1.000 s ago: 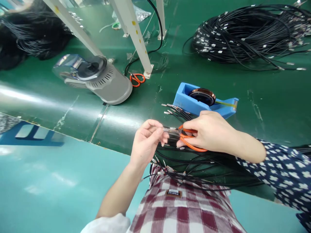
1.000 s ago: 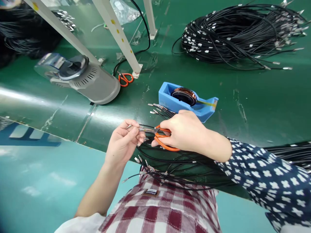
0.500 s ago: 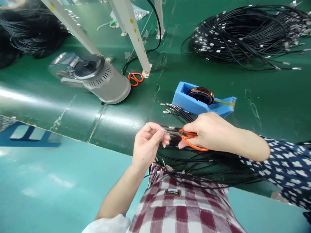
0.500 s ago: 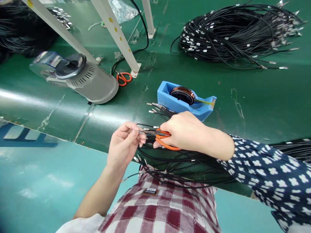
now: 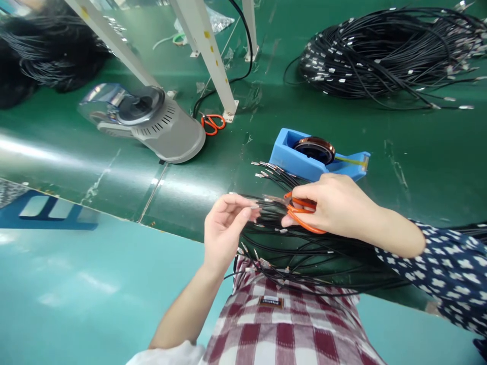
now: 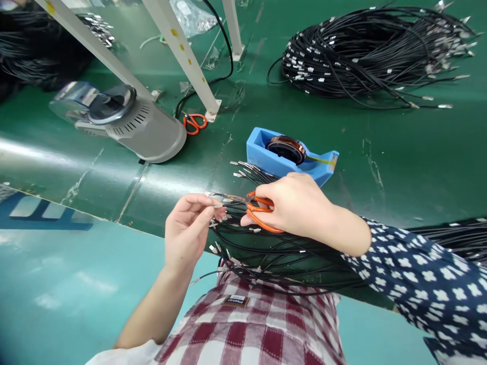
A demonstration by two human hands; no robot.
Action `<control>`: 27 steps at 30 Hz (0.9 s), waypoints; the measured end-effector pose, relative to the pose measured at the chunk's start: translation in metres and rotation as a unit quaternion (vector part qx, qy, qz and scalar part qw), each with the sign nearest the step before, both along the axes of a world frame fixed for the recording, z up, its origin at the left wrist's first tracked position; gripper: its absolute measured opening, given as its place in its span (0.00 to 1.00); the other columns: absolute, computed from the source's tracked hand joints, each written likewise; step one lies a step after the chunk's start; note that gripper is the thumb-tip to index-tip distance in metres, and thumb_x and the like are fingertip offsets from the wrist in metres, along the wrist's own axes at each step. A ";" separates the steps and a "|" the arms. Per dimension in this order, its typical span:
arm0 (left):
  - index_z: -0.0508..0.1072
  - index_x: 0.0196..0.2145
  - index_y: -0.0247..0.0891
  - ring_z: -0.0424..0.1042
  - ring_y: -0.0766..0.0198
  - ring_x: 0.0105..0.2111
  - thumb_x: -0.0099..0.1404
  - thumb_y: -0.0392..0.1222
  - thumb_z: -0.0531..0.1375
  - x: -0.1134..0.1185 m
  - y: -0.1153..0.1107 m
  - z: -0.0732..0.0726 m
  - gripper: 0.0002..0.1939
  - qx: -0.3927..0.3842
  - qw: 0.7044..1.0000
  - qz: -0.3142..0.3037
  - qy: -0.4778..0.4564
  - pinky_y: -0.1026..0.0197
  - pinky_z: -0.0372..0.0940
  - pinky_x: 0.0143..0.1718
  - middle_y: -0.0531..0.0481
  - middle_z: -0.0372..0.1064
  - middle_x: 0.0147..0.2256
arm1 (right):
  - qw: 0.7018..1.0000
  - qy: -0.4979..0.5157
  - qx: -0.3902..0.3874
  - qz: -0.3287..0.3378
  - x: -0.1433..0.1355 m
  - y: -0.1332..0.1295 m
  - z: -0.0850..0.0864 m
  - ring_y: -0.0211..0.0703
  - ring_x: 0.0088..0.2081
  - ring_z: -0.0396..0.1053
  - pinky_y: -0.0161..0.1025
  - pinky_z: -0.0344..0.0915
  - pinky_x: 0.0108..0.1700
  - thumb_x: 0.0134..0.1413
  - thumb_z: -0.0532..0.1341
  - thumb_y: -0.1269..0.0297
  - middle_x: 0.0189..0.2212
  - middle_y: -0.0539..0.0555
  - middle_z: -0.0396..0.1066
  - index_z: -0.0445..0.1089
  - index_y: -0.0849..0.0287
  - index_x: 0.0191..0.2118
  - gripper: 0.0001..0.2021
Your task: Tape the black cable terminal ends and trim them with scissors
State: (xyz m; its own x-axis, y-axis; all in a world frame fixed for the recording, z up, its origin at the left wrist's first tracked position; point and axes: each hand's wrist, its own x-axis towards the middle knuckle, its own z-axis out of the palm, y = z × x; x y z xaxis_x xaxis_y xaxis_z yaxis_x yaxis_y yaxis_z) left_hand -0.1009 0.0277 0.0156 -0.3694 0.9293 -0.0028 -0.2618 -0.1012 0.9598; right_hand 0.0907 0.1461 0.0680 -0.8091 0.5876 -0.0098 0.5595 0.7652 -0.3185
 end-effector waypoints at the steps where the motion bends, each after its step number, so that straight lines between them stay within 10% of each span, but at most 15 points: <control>1: 0.74 0.37 0.38 0.77 0.67 0.33 0.63 0.31 0.64 0.000 -0.001 0.000 0.06 0.003 1.000 0.009 0.016 0.65 0.73 0.37 0.49 0.77 0.35 | 1.000 0.001 0.009 0.005 0.000 -0.001 0.002 0.35 0.19 0.52 0.36 0.44 0.27 0.53 0.59 0.36 0.14 0.45 0.61 0.61 0.57 0.20 0.28; 27: 0.58 0.37 0.42 0.81 0.61 0.28 0.60 0.31 0.67 0.007 -0.010 0.017 0.19 -0.020 0.995 0.050 0.090 0.59 0.77 0.34 0.53 0.81 0.31 | 0.991 -0.079 0.048 0.095 -0.012 -0.003 0.016 0.37 0.21 0.64 0.39 0.47 0.32 0.59 0.60 0.50 0.21 0.52 0.76 0.71 0.58 0.24 0.18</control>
State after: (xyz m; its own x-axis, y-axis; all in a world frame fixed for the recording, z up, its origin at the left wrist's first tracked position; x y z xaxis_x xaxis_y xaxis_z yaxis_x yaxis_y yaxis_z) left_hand -0.0936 0.0175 0.0326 -0.4570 0.8888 0.0347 -0.0770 -0.0784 0.9939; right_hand 0.0784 0.1429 0.0837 -0.8985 0.4282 -0.0969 0.4387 0.8843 -0.1599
